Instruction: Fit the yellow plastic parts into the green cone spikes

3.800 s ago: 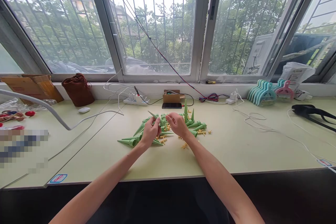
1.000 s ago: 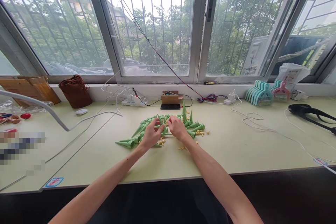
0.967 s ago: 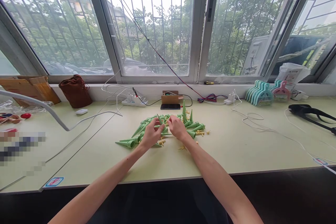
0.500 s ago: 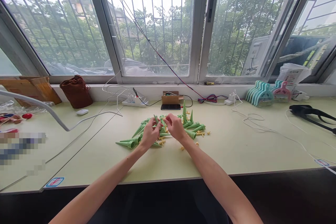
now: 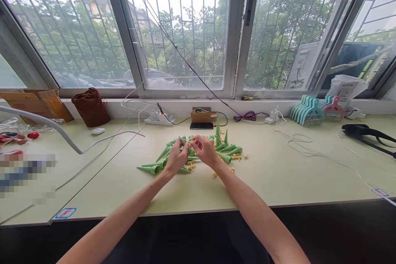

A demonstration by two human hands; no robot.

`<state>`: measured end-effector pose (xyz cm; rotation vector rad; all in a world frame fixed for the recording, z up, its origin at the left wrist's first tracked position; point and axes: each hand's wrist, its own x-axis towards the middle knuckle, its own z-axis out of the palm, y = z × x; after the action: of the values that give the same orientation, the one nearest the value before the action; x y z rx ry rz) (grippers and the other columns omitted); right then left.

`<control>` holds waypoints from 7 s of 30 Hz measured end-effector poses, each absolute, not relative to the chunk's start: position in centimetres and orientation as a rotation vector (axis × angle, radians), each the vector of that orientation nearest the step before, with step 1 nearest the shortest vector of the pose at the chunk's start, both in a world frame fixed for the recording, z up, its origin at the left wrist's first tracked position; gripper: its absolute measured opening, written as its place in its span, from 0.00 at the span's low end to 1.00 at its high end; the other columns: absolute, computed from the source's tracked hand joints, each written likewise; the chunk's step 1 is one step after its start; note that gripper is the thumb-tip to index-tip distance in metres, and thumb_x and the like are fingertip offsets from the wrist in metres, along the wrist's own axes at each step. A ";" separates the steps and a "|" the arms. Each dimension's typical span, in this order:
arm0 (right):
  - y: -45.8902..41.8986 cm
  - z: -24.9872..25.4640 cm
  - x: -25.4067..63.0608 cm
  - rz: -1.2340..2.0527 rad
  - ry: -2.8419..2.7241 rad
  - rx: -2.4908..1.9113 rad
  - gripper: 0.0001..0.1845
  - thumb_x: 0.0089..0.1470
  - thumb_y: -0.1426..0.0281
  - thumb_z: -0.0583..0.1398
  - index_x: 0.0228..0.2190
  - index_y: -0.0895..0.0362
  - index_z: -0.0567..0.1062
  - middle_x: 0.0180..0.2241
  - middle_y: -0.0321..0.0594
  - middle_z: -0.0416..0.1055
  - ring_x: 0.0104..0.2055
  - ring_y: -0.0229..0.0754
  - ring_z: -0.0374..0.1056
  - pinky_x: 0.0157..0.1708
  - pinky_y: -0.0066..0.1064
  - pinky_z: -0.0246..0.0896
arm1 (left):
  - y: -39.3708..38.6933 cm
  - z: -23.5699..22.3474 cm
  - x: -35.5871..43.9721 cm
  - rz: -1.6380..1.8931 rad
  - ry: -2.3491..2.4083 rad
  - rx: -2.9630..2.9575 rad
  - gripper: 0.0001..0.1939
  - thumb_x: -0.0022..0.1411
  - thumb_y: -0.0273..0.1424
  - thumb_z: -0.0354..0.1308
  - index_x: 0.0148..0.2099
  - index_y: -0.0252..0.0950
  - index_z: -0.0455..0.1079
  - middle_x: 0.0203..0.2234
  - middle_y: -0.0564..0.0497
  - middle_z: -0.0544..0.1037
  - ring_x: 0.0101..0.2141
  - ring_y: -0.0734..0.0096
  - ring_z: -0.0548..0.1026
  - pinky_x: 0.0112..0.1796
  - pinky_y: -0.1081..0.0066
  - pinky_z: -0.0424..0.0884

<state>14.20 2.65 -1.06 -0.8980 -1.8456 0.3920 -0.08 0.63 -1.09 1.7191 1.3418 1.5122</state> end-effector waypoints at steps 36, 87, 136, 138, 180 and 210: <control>3.0 -1.4 14.2 0.304 -1.845 -0.844 0.14 0.60 0.67 0.53 0.29 0.59 0.74 0.27 0.40 0.69 0.28 0.37 0.61 0.29 0.28 0.55 | 0.2 -0.9 0.3 1.383 1.276 1.718 0.09 0.61 0.39 0.49 0.37 0.38 0.60 0.15 0.59 0.66 0.13 0.77 0.64 0.18 0.76 0.58; 3.3 -1.2 14.3 0.479 -1.817 -0.977 0.20 0.59 0.61 0.51 0.18 0.56 0.59 0.15 0.31 0.53 0.20 0.34 0.49 0.22 0.28 0.46 | 0.3 -1.0 0.4 1.408 1.178 1.628 0.12 0.61 0.42 0.50 0.37 0.38 0.59 0.16 0.58 0.68 0.14 0.75 0.66 0.15 0.76 0.60; 4.4 -2.5 14.3 0.421 -1.919 -1.134 0.23 0.59 0.61 0.50 0.15 0.57 0.59 0.15 0.34 0.59 0.19 0.34 0.52 0.23 0.28 0.44 | 0.1 -1.0 0.3 1.340 1.201 1.731 0.10 0.62 0.39 0.49 0.36 0.38 0.60 0.19 0.58 0.67 0.14 0.77 0.66 0.16 0.78 0.60; 4.3 -2.5 14.4 0.417 -1.920 -1.125 0.24 0.60 0.61 0.49 0.16 0.57 0.59 0.15 0.34 0.59 0.20 0.34 0.51 0.23 0.28 0.44 | 0.1 -1.0 0.4 1.350 1.198 1.717 0.10 0.62 0.39 0.49 0.37 0.38 0.60 0.21 0.57 0.68 0.14 0.77 0.67 0.16 0.77 0.60; 3.6 -1.9 14.5 0.414 -2.086 -1.047 0.27 0.64 0.52 0.43 0.20 0.55 0.58 0.19 0.32 0.56 0.23 0.35 0.52 0.25 0.27 0.47 | -0.2 -0.2 0.3 1.353 1.127 1.574 0.10 0.60 0.39 0.52 0.35 0.37 0.59 0.22 0.57 0.69 0.12 0.80 0.65 0.13 0.77 0.59; 3.1 -1.4 14.4 0.413 -2.108 -1.060 0.32 0.63 0.49 0.41 0.17 0.57 0.59 0.18 0.35 0.59 0.22 0.35 0.53 0.25 0.27 0.44 | 0.4 -1.3 0.1 1.356 1.152 1.743 0.09 0.54 0.33 0.55 0.34 0.37 0.57 0.26 0.54 0.72 0.15 0.83 0.65 0.16 0.80 0.56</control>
<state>14.40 3.05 -1.36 -1.0602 -2.1082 0.4131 0.12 0.39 -1.34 1.7429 1.1518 1.3555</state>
